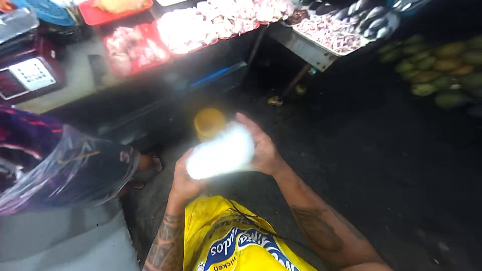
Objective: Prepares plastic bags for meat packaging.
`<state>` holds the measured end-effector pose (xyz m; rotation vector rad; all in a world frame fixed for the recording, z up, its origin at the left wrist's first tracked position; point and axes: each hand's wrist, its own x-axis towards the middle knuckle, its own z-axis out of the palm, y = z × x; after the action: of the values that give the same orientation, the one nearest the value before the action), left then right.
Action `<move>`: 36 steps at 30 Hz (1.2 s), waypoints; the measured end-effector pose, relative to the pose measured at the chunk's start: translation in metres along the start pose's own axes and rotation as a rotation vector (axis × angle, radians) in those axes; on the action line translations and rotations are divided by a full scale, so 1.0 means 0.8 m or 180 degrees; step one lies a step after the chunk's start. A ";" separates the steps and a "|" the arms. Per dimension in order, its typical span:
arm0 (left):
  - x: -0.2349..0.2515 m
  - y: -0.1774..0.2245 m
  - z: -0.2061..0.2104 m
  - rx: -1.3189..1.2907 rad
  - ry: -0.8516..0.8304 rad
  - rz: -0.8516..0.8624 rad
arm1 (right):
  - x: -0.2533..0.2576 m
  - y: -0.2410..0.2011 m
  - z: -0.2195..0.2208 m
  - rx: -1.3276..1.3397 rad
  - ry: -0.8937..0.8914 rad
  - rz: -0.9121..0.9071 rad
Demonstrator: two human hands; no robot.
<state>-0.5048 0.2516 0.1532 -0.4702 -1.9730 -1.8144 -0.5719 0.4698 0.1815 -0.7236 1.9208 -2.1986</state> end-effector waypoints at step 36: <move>0.526 -0.595 0.120 0.0122 0.0504 -0.3957 | 0.669 0.433 -0.349 -0.0573 -0.1836 0.2486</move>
<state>-1.1159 0.2898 -0.0423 1.1449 -2.3370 -2.2685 -1.2342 0.4424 -0.0305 -0.4382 1.6911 -1.2052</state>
